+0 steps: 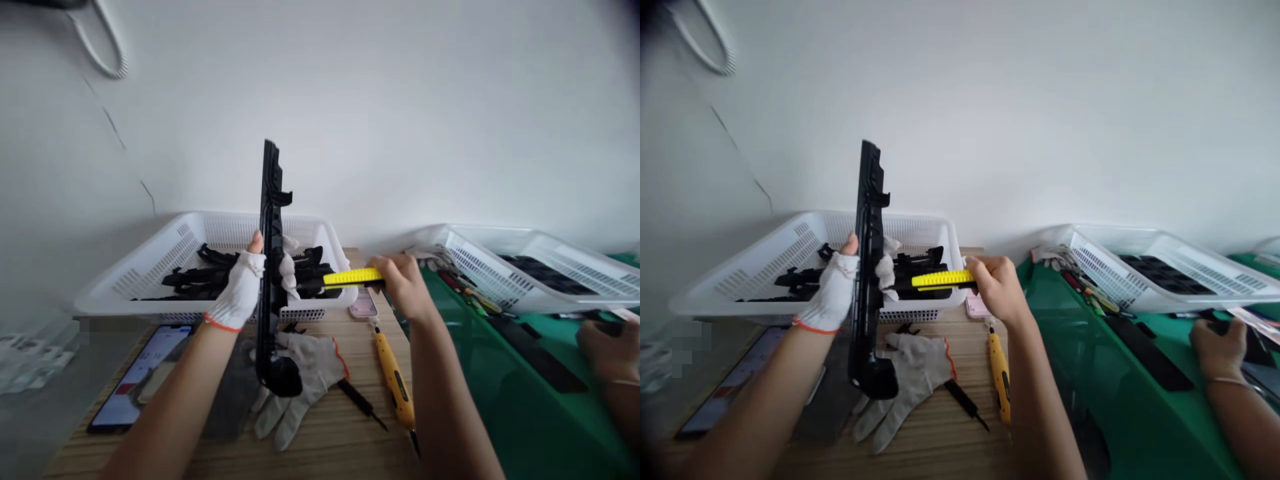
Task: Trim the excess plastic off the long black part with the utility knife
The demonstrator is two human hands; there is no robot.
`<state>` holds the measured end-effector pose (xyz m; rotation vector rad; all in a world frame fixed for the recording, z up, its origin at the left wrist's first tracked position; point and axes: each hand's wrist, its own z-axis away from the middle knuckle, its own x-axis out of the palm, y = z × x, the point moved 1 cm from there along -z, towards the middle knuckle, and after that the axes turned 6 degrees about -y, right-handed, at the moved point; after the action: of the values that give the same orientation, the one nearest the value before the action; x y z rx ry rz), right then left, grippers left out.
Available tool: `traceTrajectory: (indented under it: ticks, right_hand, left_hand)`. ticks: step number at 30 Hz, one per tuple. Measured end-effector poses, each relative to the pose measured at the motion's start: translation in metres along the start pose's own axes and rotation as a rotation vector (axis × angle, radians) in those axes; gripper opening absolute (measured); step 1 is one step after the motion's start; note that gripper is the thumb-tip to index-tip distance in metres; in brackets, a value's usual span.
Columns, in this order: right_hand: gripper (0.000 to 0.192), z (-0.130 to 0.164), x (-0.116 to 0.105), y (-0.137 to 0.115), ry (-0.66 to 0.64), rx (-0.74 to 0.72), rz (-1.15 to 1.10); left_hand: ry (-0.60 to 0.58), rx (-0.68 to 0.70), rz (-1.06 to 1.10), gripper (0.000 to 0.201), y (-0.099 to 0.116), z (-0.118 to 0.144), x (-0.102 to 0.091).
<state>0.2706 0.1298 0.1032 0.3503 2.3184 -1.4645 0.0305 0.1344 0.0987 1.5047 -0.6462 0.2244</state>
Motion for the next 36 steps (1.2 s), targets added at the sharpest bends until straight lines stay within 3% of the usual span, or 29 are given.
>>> traceTrajectory:
  ticks: [5,9,11,19,25,33,36]
  right_hand:
    - [0.048,-0.005,0.028,0.021,-0.223,0.029,-0.031]
    - [0.045,-0.009,0.045,0.028,-0.031,0.020,-0.117]
    - [0.043,-0.011,0.050,0.031,-0.015,0.020,-0.148]
    - [0.047,-0.009,0.051,0.037,-0.161,0.039,-0.064]
    - [0.050,-0.008,0.049,0.036,-0.191,0.039,-0.038]
    - [0.049,-0.010,0.049,0.031,-0.196,0.056,-0.025]
    - [0.048,-0.009,0.037,0.030,-0.209,0.051,-0.042]
  left_hand:
    - [0.086,0.019,-0.011,0.055,-0.011,-0.009,-0.006]
    - [0.266,0.027,-0.014,0.057,-0.012,-0.011,0.000]
    - [0.302,-0.014,-0.003,0.057,-0.012,-0.012,0.002]
    - [0.174,-0.025,0.057,0.051,-0.014,-0.014,-0.003]
    - [0.126,-0.039,0.089,0.052,-0.014,-0.013,-0.002]
    - [0.195,-0.016,0.027,0.049,-0.015,-0.016,-0.003]
    - [0.244,-0.019,0.000,0.050,-0.013,-0.016,-0.003]
